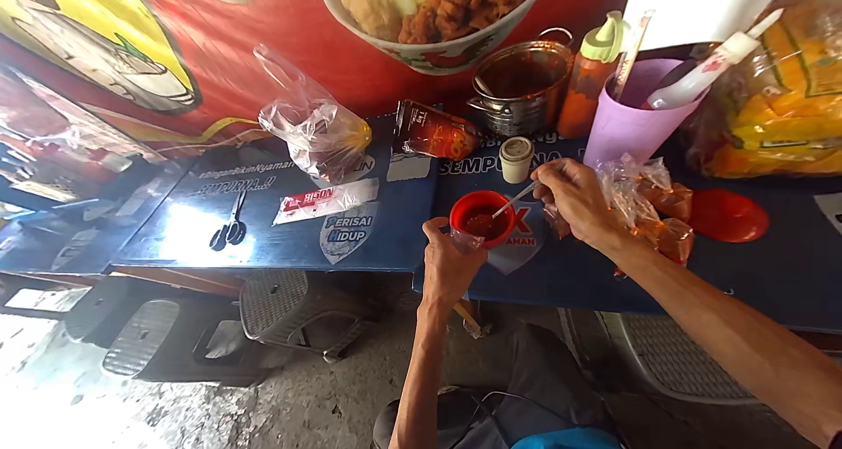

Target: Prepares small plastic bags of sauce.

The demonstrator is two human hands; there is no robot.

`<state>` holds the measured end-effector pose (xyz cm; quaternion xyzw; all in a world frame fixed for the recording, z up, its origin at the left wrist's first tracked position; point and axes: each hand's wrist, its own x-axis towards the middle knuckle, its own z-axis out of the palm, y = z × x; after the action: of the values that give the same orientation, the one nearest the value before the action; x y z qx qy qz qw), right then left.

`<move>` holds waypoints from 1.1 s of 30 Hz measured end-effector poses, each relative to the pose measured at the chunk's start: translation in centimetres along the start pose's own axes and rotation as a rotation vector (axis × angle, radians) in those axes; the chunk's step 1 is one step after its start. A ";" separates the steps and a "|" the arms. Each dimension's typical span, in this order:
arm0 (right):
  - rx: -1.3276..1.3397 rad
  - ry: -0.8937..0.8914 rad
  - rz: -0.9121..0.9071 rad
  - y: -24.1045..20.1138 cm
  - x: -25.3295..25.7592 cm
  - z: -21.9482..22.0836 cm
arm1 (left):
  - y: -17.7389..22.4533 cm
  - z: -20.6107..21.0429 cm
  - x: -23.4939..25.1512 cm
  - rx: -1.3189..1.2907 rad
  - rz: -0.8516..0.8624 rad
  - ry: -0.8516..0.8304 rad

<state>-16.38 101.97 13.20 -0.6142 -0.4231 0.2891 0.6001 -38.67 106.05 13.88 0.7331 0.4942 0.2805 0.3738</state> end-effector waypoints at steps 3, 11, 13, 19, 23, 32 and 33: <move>0.013 0.006 -0.036 -0.5 0.3 -0.3 | -0.1 0.0 0.1 -0.004 -0.001 0.001; 0.025 -0.090 -0.161 -2.9 -0.9 0.4 | 0.0 0.1 0.0 -0.011 -0.004 0.007; 0.010 -0.170 -0.320 -3.2 -1.3 0.5 | 0.0 0.1 0.0 -0.013 -0.009 0.003; -0.009 -0.150 -0.627 -2.2 -0.8 -0.4 | -0.3 0.2 0.1 -0.037 0.000 0.005; -0.230 -0.012 -0.554 -0.9 -0.4 -0.2 | -0.4 0.3 0.0 -0.053 0.018 0.016; -0.150 -0.068 -0.043 0.2 -0.2 0.6 | -0.6 0.4 -0.2 -0.078 0.027 0.029; -0.109 -0.057 0.010 0.1 0.0 0.5 | -0.6 0.5 -0.2 -0.085 0.027 0.033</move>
<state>-16.81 102.24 13.07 -0.6394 -0.4521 0.2858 0.5523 -38.71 105.90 13.09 0.7184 0.4779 0.3182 0.3927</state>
